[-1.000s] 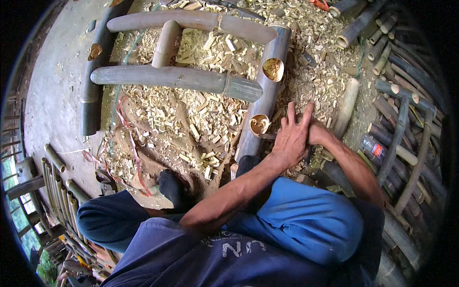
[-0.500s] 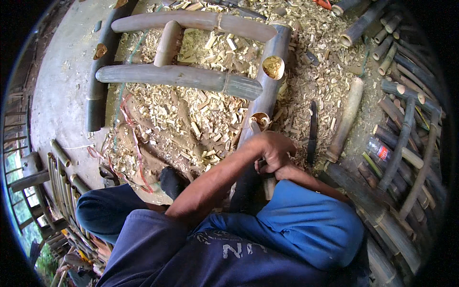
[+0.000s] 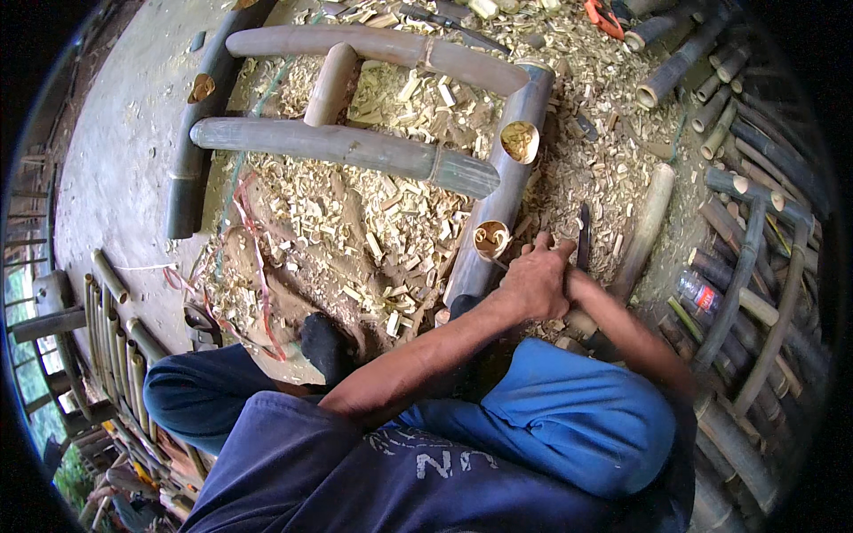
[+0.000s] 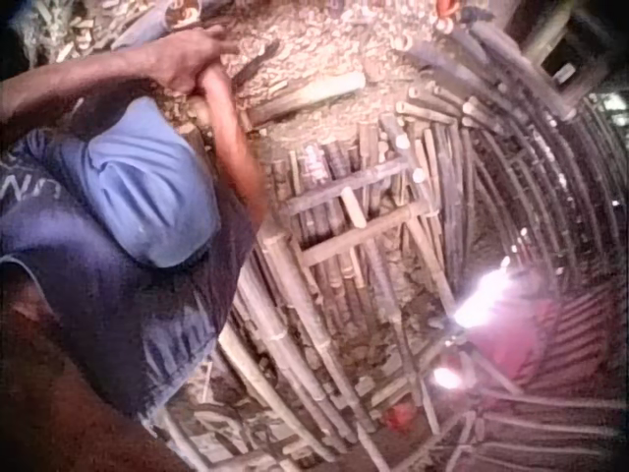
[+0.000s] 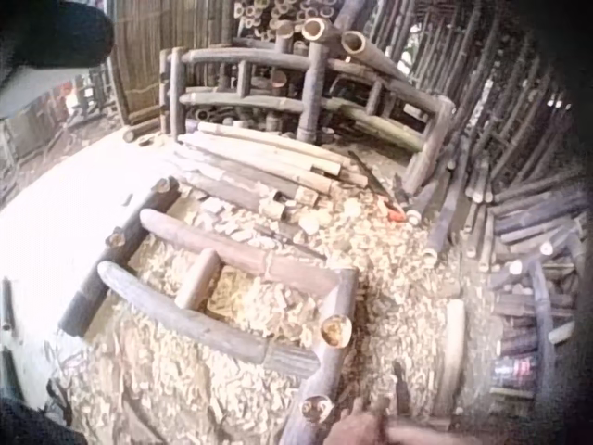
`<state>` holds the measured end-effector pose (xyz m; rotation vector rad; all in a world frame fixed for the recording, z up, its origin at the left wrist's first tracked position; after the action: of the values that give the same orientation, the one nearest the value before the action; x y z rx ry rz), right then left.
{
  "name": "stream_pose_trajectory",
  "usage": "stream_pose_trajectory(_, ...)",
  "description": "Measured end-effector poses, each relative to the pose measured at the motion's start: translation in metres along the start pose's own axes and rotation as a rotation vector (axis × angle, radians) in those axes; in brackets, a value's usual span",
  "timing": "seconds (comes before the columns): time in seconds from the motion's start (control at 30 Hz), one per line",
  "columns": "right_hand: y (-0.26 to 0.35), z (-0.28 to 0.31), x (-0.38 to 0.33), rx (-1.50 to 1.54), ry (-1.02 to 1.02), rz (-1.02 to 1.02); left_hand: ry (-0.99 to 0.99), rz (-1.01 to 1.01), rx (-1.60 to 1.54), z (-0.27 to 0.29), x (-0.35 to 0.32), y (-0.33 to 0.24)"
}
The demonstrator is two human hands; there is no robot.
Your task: The person constructs a bamboo structure by carving out holes in large bamboo poles and fitting smaller bamboo segments into them.
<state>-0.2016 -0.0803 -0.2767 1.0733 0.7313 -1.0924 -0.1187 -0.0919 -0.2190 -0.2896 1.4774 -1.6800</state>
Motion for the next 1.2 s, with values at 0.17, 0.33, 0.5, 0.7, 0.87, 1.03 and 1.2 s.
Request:
stream_pose_trajectory(0.17, 0.074, -0.012, 0.012, -0.303, -0.19, 0.243, 0.776, -0.019, 0.156, -0.022, -0.001, 0.019)
stream_pose_trajectory(0.33, 0.084, 0.007, 0.027, -0.422, -0.279, 0.273, 0.493, -0.026, 0.08, -0.016, 0.008, 0.023)
stream_pose_trajectory(0.5, 0.032, 0.024, -0.005, 0.166, -0.302, 0.119, -0.118, -0.022, 0.005, 0.0, -0.026, 0.005)
stream_pose_trajectory(0.7, 0.062, -0.043, 0.026, 1.788, -0.227, 0.212, 0.71, -0.081, 0.269, -0.011, -0.022, 0.023)
stream_pose_trajectory(0.87, 0.102, -0.085, 0.017, 2.177, -0.074, 0.174, -0.082, 0.174, 0.162, 0.077, -0.119, 0.02)
stream_pose_trajectory(1.03, 0.108, -0.113, 0.006, 2.103, 0.04, 0.208, 0.153, 0.41, 0.369, 0.052, -0.182, 0.074)
stream_pose_trajectory(1.2, 0.131, -0.084, 0.047, 2.398, 0.251, 0.514, 0.269, 0.23, 1.01, 0.125, -0.109, 0.035)
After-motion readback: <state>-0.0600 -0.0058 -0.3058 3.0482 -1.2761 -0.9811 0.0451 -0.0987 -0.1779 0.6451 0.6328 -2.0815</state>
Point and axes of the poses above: each hand's wrist, its own x-axis towards the middle knuckle, its own z-axis out of the back of the hand, y = z × x, the point moved 8 cm from there along x, towards the middle knuckle, and after that the axes turned 8 degrees about y, right-handed, at the moved point
